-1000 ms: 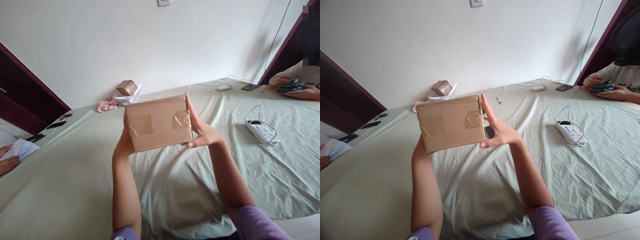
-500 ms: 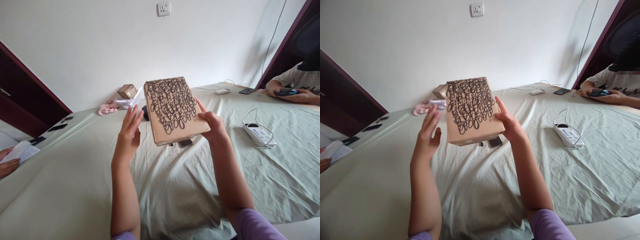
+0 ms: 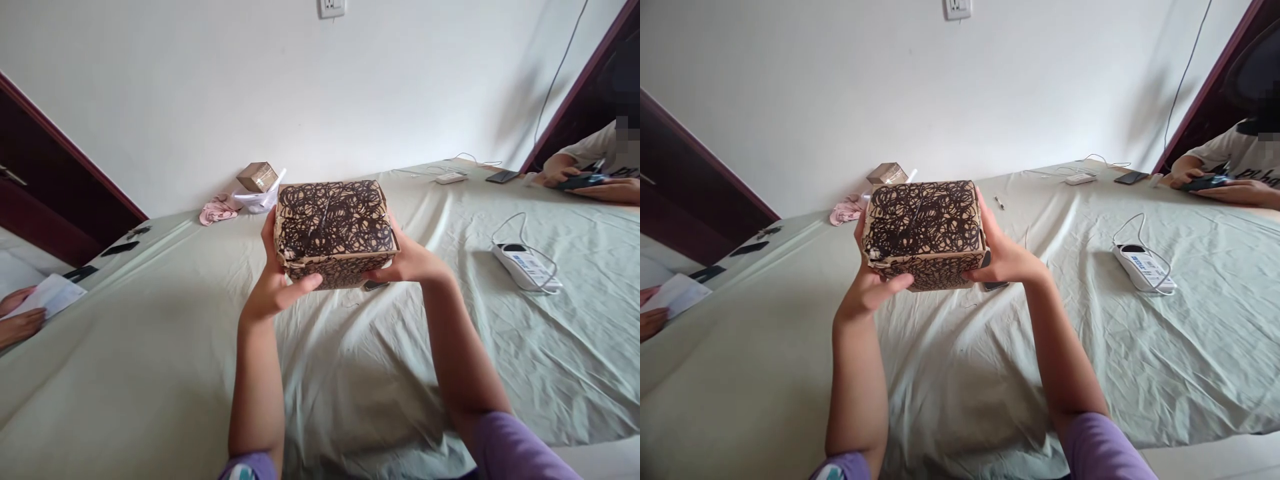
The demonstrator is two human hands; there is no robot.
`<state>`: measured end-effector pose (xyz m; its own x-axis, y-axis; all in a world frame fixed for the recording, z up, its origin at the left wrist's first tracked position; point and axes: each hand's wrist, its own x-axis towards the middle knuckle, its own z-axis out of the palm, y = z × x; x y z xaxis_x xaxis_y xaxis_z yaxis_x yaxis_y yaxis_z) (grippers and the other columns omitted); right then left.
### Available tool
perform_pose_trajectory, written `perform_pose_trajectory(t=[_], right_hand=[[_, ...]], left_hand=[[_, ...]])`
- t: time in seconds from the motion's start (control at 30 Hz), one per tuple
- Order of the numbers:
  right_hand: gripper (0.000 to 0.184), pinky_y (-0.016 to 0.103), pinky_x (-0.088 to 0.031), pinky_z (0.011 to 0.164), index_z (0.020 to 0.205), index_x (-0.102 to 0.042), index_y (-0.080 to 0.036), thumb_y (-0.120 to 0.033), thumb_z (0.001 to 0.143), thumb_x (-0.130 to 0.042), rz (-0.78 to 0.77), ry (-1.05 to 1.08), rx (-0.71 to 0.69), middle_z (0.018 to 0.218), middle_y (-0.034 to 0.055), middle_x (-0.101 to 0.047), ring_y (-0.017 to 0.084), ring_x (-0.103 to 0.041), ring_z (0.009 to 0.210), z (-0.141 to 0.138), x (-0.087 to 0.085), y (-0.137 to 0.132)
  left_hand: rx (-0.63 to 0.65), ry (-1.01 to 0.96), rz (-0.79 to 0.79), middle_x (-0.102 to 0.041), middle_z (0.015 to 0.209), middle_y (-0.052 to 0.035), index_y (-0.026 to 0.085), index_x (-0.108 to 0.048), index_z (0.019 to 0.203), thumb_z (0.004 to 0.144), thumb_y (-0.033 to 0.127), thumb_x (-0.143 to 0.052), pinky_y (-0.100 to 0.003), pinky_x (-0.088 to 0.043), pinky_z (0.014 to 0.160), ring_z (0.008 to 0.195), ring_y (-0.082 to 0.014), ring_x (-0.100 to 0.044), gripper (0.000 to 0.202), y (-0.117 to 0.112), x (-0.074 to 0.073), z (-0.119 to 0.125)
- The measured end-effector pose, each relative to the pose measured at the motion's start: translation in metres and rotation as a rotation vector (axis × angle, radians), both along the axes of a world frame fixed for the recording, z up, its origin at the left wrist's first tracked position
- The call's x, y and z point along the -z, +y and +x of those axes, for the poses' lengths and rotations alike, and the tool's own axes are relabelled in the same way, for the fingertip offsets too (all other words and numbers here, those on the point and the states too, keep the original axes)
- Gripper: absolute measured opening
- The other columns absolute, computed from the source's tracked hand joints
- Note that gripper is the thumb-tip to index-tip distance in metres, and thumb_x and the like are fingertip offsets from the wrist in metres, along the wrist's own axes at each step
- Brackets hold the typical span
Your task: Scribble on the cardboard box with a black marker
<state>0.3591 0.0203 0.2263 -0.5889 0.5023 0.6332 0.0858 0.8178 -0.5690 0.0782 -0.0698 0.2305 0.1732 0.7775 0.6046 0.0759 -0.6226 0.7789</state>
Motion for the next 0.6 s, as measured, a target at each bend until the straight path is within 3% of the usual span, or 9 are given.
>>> perform_pose_trajectory(t=[0.13, 0.23, 0.3, 0.37, 0.43, 0.5, 0.6], right_hand=[[0.149, 0.063, -0.023, 0.14, 0.183, 0.007, -0.032, -0.056, 0.077, -0.095, -0.011, -0.02, 0.036, 0.192, 0.0062, -0.002, 0.045, -0.001, 0.176, -0.003, 0.001, 0.001], [0.149, 0.065, -0.024, 0.139, 0.182, 0.011, -0.032, -0.059, 0.079, -0.094, 0.022, -0.024, 0.06, 0.192, 0.0064, -0.002, 0.045, 0.002, 0.176, -0.009, 0.002, -0.001], [0.15, 0.065, -0.029, 0.138, 0.181, 0.014, -0.034, -0.06, 0.079, -0.093, 0.04, -0.019, 0.067, 0.191, 0.0063, -0.001, 0.045, 0.005, 0.176, -0.012, 0.002, -0.003], [0.148, 0.065, -0.034, 0.136, 0.181, 0.015, -0.036, -0.06, 0.08, -0.092, 0.056, -0.012, 0.078, 0.191, 0.0056, 0.0, 0.045, 0.009, 0.176, -0.014, 0.002, -0.005], [0.146, 0.065, -0.039, 0.133, 0.18, 0.014, -0.037, -0.06, 0.082, -0.091, 0.073, -0.012, 0.098, 0.19, 0.0059, 0.0, 0.046, 0.011, 0.175, -0.015, 0.002, -0.006], [0.145, 0.066, -0.041, 0.132, 0.18, 0.014, -0.037, -0.06, 0.082, -0.09, 0.087, -0.016, 0.117, 0.19, 0.0067, 0.0, 0.047, 0.01, 0.175, -0.014, 0.002, -0.007], [0.147, 0.066, -0.04, 0.132, 0.18, 0.016, -0.037, -0.061, 0.081, -0.09, 0.099, -0.029, 0.133, 0.19, 0.0069, -0.003, 0.048, 0.007, 0.175, -0.014, 0.002, -0.007]], left_hand=[[0.026, -0.147, -0.077, -0.045, 0.175, -0.0041, 0.041, -0.036, 0.168, 0.088, 0.06, -0.076, -0.055, -0.039, 0.135, 0.165, -0.0373, -0.041, 0.092, 0.002, 0.005, -0.013], [-0.044, -0.197, -0.087, -0.055, 0.163, -0.0025, 0.04, -0.044, 0.16, 0.082, 0.043, -0.075, -0.051, -0.049, 0.123, 0.151, -0.0343, -0.052, 0.084, 0.004, 0.007, -0.018], [-0.099, -0.205, -0.088, -0.059, 0.154, -0.0013, 0.04, -0.049, 0.153, 0.077, 0.03, -0.072, -0.041, -0.057, 0.104, 0.131, -0.0283, -0.06, 0.081, 0.005, 0.006, -0.018], [-0.185, -0.203, -0.103, -0.061, 0.146, -0.0007, 0.039, -0.053, 0.147, 0.075, 0.02, -0.067, -0.033, -0.055, 0.086, 0.111, -0.0217, -0.061, 0.076, 0.004, 0.004, -0.015], [-0.263, -0.195, -0.112, -0.062, 0.142, -0.0007, 0.038, -0.055, 0.142, 0.074, 0.014, -0.063, -0.03, -0.05, 0.077, 0.1, -0.0186, -0.058, 0.073, 0.003, 0.001, -0.013], [-0.268, -0.195, -0.111, -0.062, 0.142, -0.0011, 0.037, -0.055, 0.142, 0.074, 0.014, -0.063, -0.03, -0.049, 0.076, 0.101, -0.019, -0.058, 0.072, 0.001, -0.001, -0.012], [-0.174, -0.195, -0.123, -0.06, 0.15, -0.0019, 0.037, -0.05, 0.147, 0.076, 0.023, -0.062, -0.034, -0.053, 0.087, 0.117, -0.0243, -0.061, 0.073, 0.001, -0.002, -0.014]])
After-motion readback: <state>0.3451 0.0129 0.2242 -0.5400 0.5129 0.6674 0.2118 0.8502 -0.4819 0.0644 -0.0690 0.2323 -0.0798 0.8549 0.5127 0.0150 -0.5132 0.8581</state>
